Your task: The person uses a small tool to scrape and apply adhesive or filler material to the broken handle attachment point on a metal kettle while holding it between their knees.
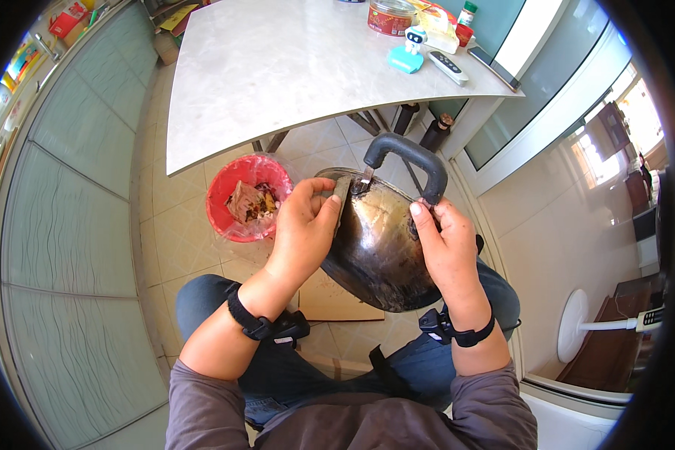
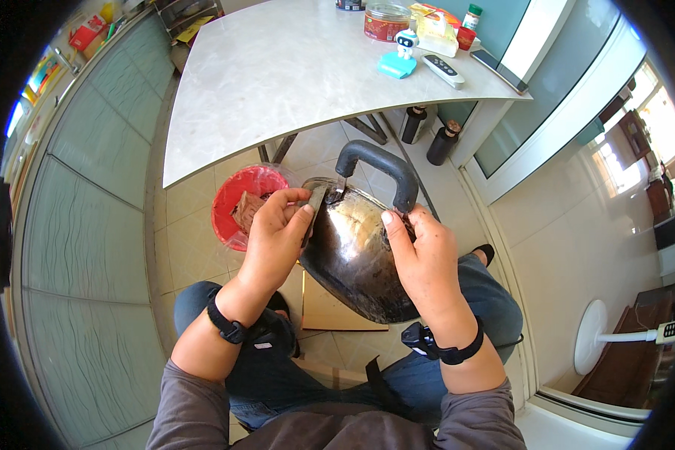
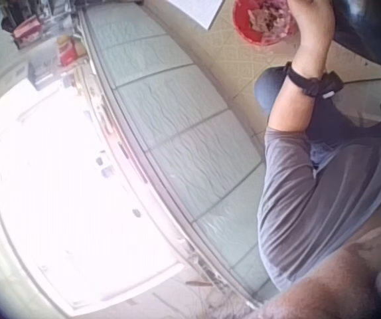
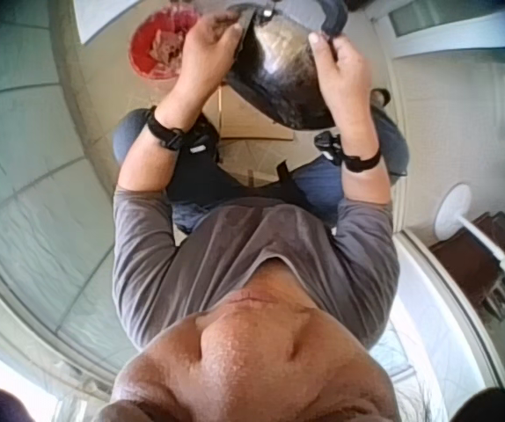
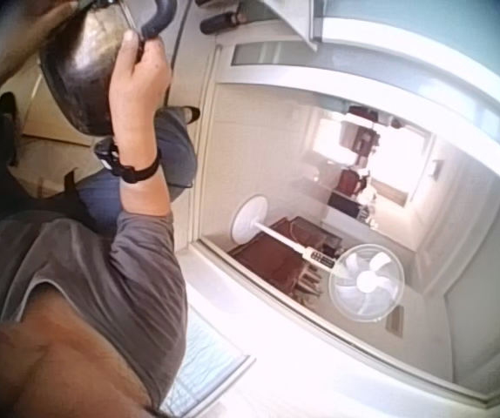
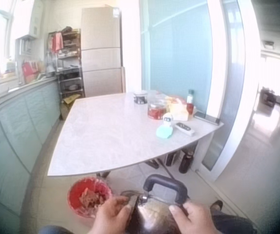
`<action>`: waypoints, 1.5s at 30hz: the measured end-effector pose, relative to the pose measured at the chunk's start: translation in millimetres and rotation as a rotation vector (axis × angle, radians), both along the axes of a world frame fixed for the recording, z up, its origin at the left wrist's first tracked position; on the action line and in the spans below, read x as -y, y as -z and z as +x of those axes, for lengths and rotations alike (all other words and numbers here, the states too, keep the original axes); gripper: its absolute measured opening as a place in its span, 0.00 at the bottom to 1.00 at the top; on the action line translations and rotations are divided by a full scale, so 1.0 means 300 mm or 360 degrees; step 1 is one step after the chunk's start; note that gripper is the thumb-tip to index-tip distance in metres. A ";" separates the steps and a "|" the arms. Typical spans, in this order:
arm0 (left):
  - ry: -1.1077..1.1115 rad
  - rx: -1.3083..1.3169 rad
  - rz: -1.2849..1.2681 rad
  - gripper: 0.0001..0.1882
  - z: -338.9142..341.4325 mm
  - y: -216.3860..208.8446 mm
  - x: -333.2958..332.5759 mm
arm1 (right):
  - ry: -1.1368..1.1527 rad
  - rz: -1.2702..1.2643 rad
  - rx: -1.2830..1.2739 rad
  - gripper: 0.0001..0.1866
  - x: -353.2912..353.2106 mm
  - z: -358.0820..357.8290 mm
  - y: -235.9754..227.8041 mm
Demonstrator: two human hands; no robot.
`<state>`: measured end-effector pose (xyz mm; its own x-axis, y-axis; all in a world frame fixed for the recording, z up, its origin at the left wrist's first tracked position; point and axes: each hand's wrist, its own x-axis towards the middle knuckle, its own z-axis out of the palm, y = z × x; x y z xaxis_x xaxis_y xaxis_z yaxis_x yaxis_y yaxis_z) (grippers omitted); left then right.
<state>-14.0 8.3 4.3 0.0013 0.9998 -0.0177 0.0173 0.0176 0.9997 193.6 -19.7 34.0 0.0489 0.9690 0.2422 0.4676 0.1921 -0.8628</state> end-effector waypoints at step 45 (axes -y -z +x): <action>-0.0172 -0.0313 0.0233 0.15 0.052 -0.002 -0.007 | 0.0168 0.0128 0.0111 0.14 -0.007 -0.010 0.012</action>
